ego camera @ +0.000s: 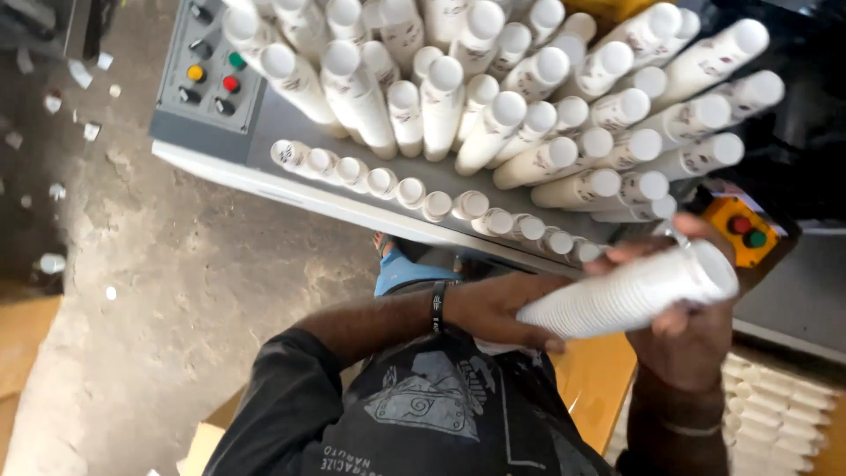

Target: The person collects stacks of printed paper cups from the output of a cup-making machine, aligns the stacks, and places them into a cardboard box. They also handle a plastic bag and arrange cup stacks in the box.

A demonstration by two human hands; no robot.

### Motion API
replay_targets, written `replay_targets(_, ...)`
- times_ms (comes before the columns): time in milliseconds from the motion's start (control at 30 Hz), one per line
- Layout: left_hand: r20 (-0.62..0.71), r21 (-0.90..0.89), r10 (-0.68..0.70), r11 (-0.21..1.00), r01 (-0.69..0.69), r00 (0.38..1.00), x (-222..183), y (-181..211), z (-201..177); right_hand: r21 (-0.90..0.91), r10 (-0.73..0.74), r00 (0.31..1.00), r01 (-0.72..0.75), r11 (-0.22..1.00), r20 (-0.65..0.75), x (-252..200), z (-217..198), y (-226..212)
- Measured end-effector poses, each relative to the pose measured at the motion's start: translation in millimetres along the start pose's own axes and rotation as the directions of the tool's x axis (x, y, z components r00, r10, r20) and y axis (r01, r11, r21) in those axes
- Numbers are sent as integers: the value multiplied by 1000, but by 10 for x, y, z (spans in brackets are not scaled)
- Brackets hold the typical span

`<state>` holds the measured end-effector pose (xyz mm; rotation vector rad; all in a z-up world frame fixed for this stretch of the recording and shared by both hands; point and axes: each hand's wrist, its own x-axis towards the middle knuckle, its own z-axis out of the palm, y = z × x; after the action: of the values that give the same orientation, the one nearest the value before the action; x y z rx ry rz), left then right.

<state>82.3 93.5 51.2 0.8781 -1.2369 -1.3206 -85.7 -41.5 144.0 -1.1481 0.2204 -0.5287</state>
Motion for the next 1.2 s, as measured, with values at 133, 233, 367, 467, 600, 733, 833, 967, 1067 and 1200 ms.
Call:
replay_targets(133,88,162,-175,974,159,981,-292,-19,3,-289,-13,999,25,957,45,-525,-125,353)
replay_targets(233,-41,232,-232,944,235,972,-350,101,40,-706,241,957,-59,706,161,-432,143,415)
replay_targets(367,-138,229,-226,940,254,964,-294,-32,66,-674,272,961,-168,720,51,-415,172,463)
replay_targets(467,-180,237,-165,949,206,970,-298,-45,-10,-690,194,981,-128,712,17,-567,225,478)
replay_targets(600,-256,341,-72,926,160,964,-450,-251,-155,-715,92,995,-86,694,-31,-425,184,570)
replay_targets(733,-365,394,-42,898,195,930,-581,-261,-293,-748,-16,997,-51,661,-82,-92,49,712)
replay_targets(833,-409,423,-32,879,221,912,-650,-308,-365,-768,-94,990,-18,640,-102,214,-85,880)
replay_targets(967,-424,446,-2,870,211,906,-689,-367,-408,-790,-204,972,34,612,-117,483,-325,1147)
replay_targets(1067,-436,421,-24,878,227,900,-684,-345,-433,-802,-257,958,54,595,-126,486,-477,1352)
replay_targets(1200,-416,384,-75,889,250,906,-635,-253,-496,-676,-231,953,38,736,-198,414,-657,1524)
